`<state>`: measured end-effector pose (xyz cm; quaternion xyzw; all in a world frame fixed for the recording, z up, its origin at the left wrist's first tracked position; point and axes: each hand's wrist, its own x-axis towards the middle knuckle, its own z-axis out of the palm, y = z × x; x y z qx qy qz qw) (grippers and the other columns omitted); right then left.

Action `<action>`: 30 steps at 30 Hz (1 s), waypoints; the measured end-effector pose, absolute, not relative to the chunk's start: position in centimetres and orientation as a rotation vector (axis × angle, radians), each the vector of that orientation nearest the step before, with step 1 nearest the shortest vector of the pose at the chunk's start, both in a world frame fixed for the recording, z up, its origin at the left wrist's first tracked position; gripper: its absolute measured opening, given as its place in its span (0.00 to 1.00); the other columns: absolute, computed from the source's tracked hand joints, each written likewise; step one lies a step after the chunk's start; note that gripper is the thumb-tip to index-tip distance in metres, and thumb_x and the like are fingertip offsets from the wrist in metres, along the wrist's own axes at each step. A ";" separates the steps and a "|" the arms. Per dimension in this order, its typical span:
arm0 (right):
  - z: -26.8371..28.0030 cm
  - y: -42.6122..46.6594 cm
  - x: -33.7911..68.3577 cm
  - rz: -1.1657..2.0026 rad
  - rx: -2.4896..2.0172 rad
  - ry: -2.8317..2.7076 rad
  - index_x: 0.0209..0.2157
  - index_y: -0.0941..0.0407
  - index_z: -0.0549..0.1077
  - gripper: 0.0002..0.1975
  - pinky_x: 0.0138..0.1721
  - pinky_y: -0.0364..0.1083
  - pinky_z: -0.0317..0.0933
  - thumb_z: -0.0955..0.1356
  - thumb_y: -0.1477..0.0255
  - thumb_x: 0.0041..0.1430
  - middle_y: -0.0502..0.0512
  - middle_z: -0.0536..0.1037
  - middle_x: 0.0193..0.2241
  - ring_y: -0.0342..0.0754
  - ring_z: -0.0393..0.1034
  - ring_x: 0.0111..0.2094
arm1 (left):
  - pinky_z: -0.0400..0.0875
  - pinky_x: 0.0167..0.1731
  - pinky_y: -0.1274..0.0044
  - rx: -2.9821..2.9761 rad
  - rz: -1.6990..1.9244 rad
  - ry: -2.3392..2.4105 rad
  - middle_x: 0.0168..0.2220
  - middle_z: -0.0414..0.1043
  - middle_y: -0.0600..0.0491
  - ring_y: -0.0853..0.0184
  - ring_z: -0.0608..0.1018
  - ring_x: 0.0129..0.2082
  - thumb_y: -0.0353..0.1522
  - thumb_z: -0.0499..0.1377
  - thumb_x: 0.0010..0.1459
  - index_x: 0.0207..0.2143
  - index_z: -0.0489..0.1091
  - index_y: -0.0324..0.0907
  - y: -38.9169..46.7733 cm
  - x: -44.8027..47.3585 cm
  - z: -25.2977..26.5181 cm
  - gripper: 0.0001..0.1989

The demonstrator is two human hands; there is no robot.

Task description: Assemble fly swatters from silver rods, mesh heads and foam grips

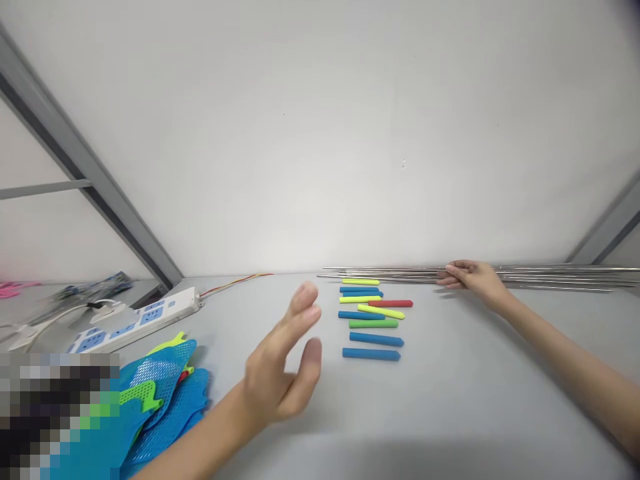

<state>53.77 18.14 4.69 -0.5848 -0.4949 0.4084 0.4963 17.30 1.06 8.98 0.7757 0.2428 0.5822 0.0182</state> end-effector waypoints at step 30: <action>6.5 8.8 48.5 0.928 -1.480 -1.393 0.34 0.55 0.70 0.15 0.32 0.47 0.72 0.66 0.58 0.51 0.60 0.79 0.30 0.56 0.72 0.40 | 0.42 0.56 0.56 2.843 1.024 1.535 0.61 0.44 0.43 0.57 0.44 0.61 0.26 0.48 0.58 0.60 0.40 0.41 6.6 16.9 5.9 0.29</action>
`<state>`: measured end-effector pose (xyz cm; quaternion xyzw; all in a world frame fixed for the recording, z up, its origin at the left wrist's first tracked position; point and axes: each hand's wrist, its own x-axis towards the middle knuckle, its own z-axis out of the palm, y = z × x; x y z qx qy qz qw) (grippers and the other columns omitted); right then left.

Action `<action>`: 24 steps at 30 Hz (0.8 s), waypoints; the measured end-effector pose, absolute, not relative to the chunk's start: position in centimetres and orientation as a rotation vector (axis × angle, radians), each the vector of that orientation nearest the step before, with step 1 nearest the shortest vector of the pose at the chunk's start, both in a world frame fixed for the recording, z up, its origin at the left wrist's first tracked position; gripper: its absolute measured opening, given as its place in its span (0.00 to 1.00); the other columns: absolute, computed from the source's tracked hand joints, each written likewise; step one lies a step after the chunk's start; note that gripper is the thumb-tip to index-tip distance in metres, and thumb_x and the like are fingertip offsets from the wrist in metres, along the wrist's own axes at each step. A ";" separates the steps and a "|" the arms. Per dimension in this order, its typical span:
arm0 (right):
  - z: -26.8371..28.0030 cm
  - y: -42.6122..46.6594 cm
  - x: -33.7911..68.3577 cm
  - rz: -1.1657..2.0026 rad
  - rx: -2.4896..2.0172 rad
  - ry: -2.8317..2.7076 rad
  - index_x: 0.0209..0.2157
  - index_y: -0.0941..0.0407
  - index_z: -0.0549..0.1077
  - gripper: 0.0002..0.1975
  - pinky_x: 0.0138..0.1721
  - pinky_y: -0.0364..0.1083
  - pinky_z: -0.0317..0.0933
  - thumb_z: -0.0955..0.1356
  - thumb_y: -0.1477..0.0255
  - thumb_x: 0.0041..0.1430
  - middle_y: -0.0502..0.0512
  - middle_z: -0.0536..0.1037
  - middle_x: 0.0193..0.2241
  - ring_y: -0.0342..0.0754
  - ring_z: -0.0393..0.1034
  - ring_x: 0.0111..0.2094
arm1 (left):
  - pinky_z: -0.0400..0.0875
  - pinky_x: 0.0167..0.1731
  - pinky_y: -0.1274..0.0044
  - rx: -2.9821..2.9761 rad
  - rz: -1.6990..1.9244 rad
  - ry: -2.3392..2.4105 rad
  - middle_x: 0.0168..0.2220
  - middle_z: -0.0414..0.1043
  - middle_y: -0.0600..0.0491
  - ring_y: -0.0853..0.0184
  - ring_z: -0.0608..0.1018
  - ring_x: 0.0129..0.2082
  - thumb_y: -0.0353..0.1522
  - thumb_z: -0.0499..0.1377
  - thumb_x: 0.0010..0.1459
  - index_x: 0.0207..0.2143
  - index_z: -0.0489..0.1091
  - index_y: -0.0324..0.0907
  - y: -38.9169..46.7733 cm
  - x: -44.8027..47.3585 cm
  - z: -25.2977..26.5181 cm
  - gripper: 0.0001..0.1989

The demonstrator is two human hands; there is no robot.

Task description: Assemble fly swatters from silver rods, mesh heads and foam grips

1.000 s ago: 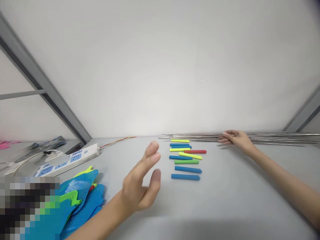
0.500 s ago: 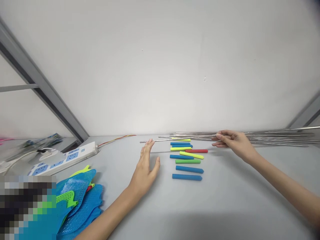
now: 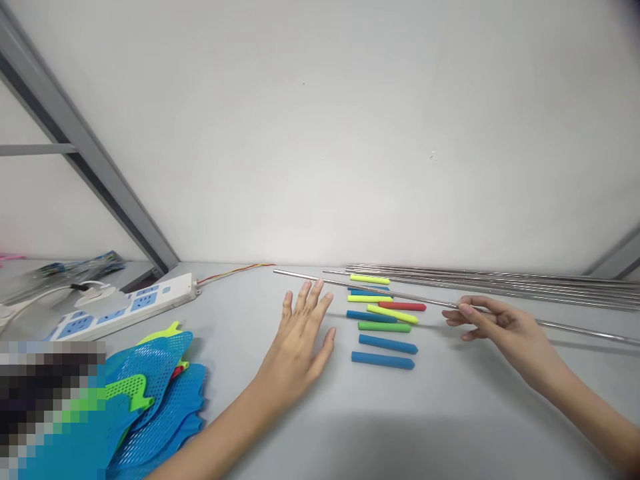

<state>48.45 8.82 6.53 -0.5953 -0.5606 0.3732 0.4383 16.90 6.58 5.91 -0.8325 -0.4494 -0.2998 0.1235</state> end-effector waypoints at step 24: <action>4.8 8.1 48.0 0.888 -1.571 -1.429 0.33 0.54 0.71 0.18 0.26 0.49 0.70 0.66 0.55 0.47 0.59 0.79 0.31 0.58 0.73 0.34 | 0.65 0.45 0.69 -2.562 -0.985 -1.109 0.43 0.67 0.45 0.62 0.67 0.46 0.22 0.52 0.54 0.49 0.60 0.38 4.8 17.6 6.6 0.19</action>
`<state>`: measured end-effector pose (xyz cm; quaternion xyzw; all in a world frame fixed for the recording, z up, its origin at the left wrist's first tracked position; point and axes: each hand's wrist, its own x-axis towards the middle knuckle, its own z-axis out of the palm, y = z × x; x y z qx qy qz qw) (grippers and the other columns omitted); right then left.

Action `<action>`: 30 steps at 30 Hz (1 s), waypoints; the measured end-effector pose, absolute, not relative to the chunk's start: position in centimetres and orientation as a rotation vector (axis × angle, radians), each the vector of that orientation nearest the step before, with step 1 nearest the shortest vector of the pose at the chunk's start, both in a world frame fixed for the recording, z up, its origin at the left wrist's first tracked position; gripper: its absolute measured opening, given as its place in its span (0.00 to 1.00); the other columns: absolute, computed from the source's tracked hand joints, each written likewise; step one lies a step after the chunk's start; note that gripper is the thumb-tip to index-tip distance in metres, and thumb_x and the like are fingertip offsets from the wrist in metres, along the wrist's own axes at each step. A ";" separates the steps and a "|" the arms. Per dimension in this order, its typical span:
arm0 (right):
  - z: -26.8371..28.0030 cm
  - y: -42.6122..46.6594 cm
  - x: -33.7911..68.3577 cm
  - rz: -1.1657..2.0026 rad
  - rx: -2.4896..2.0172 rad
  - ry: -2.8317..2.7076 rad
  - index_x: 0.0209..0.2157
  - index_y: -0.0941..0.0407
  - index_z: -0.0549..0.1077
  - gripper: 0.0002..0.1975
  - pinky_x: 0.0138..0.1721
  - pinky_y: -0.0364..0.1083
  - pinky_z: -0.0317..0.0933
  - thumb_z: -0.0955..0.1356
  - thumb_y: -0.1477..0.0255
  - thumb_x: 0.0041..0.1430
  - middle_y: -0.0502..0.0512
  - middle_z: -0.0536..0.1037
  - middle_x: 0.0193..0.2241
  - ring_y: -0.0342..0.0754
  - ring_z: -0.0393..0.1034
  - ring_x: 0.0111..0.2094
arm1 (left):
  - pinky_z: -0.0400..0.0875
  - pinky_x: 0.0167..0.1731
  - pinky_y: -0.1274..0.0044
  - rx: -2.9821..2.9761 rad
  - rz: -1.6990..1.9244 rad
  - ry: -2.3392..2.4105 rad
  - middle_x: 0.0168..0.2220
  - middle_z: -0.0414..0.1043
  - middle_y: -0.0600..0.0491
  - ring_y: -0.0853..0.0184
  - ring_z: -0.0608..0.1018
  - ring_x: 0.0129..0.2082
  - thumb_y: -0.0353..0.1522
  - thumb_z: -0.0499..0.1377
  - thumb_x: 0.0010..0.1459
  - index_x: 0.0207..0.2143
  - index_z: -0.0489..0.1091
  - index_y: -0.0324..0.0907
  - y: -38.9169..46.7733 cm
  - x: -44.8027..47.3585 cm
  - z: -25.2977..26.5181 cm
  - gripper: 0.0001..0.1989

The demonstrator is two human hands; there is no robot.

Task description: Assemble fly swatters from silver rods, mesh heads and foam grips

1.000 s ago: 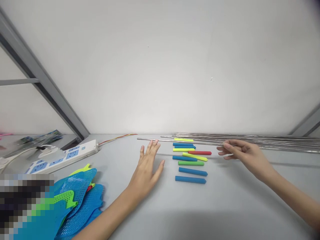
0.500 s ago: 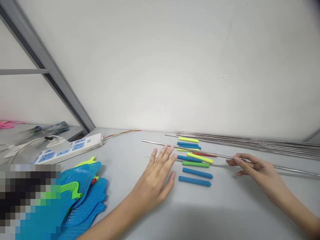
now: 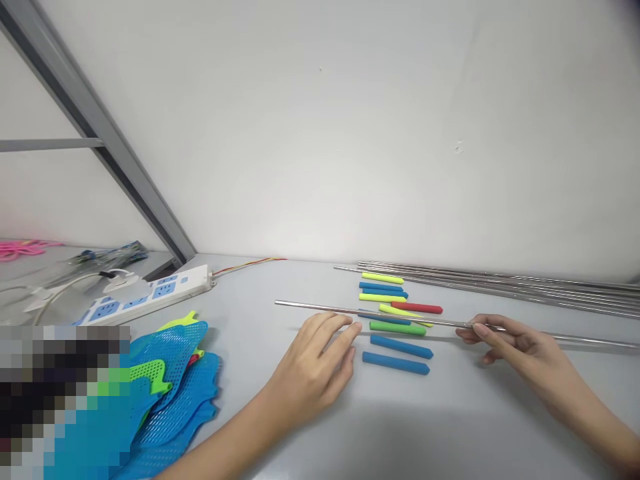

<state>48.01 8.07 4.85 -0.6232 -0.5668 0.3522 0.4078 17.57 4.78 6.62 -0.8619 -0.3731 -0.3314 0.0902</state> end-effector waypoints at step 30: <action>5.0 7.7 48.3 0.907 -1.610 -1.485 0.37 0.55 0.69 0.20 0.29 0.47 0.68 0.66 0.55 0.48 0.59 0.79 0.31 0.55 0.72 0.34 | 0.58 0.39 0.72 -2.388 -0.916 -1.422 0.37 0.63 0.49 0.66 0.66 0.37 0.25 0.49 0.58 0.38 0.61 0.40 5.4 16.6 7.1 0.06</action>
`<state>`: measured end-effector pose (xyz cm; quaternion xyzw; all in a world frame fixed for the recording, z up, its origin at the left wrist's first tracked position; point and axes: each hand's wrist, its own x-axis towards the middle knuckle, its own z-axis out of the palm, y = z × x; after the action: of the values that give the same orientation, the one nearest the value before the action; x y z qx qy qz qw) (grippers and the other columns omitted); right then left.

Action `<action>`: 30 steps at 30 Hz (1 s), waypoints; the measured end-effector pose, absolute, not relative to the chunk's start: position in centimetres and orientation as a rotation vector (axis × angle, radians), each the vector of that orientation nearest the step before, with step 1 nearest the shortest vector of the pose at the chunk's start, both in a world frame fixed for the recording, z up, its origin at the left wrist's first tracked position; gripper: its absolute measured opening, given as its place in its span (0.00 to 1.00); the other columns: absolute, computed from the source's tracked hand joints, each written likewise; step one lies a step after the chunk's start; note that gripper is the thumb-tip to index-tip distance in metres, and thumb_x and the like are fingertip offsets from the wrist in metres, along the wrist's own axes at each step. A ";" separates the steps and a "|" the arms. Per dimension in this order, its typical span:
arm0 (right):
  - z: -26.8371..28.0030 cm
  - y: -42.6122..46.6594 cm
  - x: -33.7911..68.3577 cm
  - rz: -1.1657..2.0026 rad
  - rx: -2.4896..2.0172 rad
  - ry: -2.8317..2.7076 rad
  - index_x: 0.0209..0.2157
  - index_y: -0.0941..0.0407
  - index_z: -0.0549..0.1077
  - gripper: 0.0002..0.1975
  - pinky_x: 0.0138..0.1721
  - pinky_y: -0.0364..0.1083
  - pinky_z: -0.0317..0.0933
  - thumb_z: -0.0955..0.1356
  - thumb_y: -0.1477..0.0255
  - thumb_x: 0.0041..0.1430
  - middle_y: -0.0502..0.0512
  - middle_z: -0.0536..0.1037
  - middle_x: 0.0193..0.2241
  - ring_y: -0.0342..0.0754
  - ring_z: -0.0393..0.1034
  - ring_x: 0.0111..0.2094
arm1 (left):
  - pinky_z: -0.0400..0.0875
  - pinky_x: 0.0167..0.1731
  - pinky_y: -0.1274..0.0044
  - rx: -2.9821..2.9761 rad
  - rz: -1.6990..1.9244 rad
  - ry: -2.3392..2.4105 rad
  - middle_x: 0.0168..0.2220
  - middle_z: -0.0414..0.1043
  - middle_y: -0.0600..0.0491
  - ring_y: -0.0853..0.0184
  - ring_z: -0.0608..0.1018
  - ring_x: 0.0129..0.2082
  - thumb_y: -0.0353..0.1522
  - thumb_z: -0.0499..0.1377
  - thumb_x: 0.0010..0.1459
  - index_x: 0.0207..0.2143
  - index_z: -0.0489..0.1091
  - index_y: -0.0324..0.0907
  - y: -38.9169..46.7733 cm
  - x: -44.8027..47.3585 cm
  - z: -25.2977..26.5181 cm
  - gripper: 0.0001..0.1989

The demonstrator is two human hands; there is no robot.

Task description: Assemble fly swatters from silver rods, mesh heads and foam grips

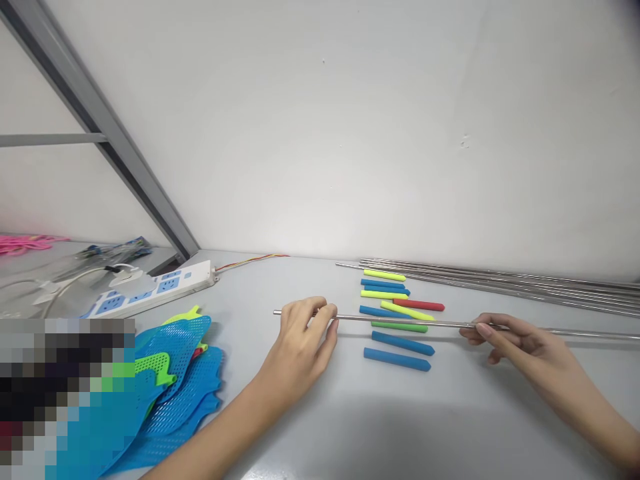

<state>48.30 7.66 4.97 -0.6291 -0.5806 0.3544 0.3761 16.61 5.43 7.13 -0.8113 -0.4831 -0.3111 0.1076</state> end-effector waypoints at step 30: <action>5.6 5.9 47.4 0.755 -1.463 -1.652 0.36 0.53 0.65 0.15 0.27 0.44 0.65 0.65 0.58 0.51 0.52 0.76 0.25 0.50 0.71 0.27 | 0.58 0.29 0.74 -2.598 -0.462 -1.585 0.31 0.64 0.52 0.65 0.63 0.29 0.16 0.41 0.52 0.38 0.62 0.41 5.4 16.4 6.4 0.18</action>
<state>47.37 5.92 5.56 -0.5767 -0.6512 0.2975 0.3935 16.39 5.45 6.40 -0.8436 -0.5146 -0.1499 0.0319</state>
